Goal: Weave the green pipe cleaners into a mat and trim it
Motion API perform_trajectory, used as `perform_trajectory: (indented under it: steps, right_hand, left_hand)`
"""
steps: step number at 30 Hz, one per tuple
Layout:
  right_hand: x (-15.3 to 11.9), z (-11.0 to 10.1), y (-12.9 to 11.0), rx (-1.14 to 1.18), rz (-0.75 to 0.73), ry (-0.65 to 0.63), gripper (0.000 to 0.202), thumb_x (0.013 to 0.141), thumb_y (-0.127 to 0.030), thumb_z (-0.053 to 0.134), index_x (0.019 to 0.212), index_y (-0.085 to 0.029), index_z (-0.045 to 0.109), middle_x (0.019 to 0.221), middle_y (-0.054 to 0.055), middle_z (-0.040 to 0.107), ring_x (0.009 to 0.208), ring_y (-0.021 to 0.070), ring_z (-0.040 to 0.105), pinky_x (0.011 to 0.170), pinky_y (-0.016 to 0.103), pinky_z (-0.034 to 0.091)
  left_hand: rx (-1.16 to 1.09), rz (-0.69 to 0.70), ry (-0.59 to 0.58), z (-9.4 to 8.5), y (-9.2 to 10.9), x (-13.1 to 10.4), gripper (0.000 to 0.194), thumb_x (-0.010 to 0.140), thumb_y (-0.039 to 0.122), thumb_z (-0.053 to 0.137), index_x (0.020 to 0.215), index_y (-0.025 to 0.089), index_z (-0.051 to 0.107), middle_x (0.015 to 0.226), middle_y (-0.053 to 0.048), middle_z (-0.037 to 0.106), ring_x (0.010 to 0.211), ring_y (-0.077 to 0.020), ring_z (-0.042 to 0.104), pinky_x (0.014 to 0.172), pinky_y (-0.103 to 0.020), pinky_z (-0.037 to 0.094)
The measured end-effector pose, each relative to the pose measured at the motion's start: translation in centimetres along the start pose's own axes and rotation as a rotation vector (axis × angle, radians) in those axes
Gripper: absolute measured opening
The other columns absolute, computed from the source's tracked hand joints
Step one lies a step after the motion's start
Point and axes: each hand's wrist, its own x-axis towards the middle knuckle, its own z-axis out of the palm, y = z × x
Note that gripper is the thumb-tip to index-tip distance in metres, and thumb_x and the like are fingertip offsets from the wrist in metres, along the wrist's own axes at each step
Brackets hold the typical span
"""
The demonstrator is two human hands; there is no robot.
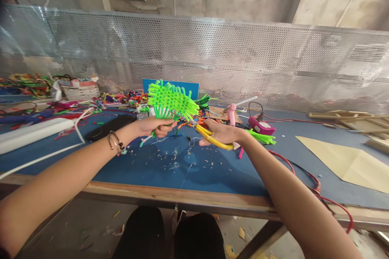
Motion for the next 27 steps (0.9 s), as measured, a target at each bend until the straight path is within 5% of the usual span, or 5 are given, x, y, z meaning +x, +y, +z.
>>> perform_trajectory:
  steps: [9,16,27]
  right_hand:
    - [-0.2,-0.3,-0.6,-0.055,-0.047,0.043,0.071,0.068,-0.073,0.044,0.111,-0.017,0.050,0.111,0.013,0.057,0.099,0.0292,0.054,0.084,0.041,0.044]
    - [-0.4,-0.3,-1.2,-0.120,0.000,0.077,0.051,0.075,-0.064,0.041,0.092,-0.018,0.056,0.087,0.010,0.061,0.078,0.0232,0.056,0.070,0.035,0.044]
    - [-0.4,-0.5,-1.2,-0.096,-0.057,0.073,0.043,0.076,-0.059,0.038,0.068,-0.017,0.047,0.064,0.001,0.045,0.058,0.0127,0.040,0.056,0.028,0.034]
  left_hand:
    - [0.005,-0.019,-0.136,-0.5,-0.4,0.0,0.028,0.093,0.025,0.034,0.069,0.016,0.046,0.045,0.010,0.018,0.035,-0.0048,0.008,0.032,-0.012,0.018]
    - [-0.003,0.008,-0.211,-0.7,-0.3,0.1,0.029,0.092,0.030,0.038,0.067,0.018,0.043,0.045,0.010,0.017,0.034,-0.0052,0.008,0.032,-0.014,0.017]
    - [-0.007,-0.022,-0.253,-0.6,-0.3,0.1,0.031,0.091,0.036,0.042,0.065,0.019,0.040,0.045,0.010,0.017,0.034,-0.0052,0.008,0.031,-0.014,0.016]
